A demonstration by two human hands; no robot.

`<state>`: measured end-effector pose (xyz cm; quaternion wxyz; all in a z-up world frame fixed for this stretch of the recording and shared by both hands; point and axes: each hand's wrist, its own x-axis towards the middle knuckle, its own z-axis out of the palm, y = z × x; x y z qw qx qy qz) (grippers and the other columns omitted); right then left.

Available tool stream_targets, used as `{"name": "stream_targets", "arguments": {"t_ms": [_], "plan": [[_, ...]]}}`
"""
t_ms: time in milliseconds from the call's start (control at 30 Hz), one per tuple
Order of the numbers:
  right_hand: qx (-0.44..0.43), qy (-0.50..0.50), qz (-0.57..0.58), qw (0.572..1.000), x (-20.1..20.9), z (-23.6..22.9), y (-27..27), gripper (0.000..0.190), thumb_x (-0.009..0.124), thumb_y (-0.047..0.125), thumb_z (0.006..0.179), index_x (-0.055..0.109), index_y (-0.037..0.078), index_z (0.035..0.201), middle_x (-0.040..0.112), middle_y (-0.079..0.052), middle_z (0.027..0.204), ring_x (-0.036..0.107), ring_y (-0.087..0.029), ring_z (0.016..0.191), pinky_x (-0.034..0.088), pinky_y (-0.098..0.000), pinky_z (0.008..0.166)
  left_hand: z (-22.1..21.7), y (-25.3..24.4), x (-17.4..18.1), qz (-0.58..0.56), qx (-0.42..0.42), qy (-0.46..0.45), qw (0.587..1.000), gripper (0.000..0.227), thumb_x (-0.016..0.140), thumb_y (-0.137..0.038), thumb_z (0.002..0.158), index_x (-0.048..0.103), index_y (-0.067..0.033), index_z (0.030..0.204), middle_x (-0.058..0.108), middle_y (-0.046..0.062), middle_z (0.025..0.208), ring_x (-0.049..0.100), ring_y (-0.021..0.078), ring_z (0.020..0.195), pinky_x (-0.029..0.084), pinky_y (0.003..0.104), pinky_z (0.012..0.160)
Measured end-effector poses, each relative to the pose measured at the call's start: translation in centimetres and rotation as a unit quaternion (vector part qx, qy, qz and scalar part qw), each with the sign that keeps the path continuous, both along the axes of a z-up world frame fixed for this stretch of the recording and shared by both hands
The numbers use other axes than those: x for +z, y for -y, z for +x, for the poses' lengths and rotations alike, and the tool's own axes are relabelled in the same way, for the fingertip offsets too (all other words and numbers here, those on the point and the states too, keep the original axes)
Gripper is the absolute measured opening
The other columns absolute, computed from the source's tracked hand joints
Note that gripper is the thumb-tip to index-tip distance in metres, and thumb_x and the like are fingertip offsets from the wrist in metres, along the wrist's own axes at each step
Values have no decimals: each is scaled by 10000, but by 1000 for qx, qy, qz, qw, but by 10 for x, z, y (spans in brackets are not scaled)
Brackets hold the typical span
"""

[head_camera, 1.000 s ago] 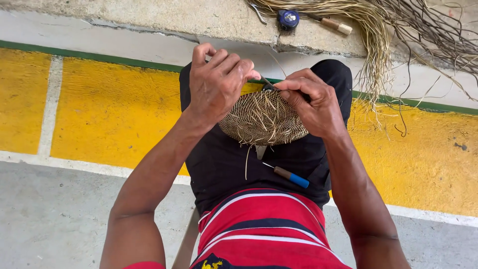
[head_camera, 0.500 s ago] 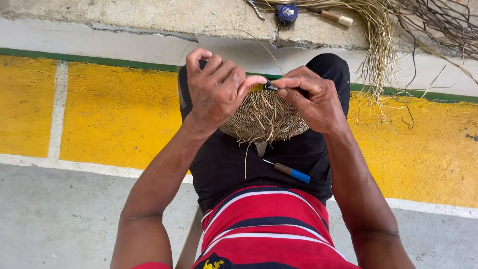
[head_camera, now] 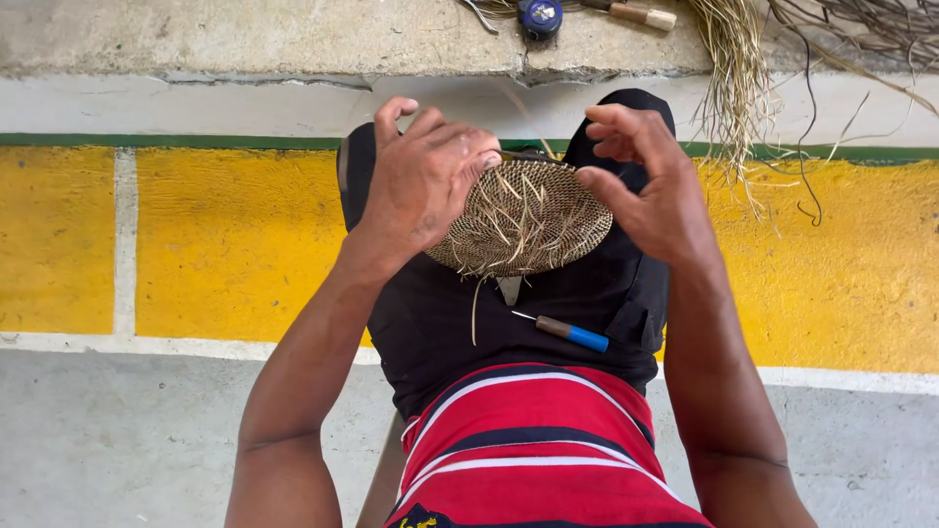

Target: Weaving a circular basket or mat using natural fiber strips.

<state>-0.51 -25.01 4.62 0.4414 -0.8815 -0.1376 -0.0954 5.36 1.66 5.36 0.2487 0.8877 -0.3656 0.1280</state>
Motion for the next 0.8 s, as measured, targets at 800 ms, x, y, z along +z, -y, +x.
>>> {"name": "stream_targets", "arguments": {"t_ms": [800], "plan": [[92, -227, 165, 955, -36, 34, 5, 348, 558, 343, 1101, 735, 50, 1037, 691, -10, 893, 630, -86, 842, 561, -275, 778, -24, 34, 5, -107, -16, -190, 976, 157, 693, -299, 978, 726, -171, 1062, 683, -52, 852, 563, 154, 832, 327, 368, 834]]}}
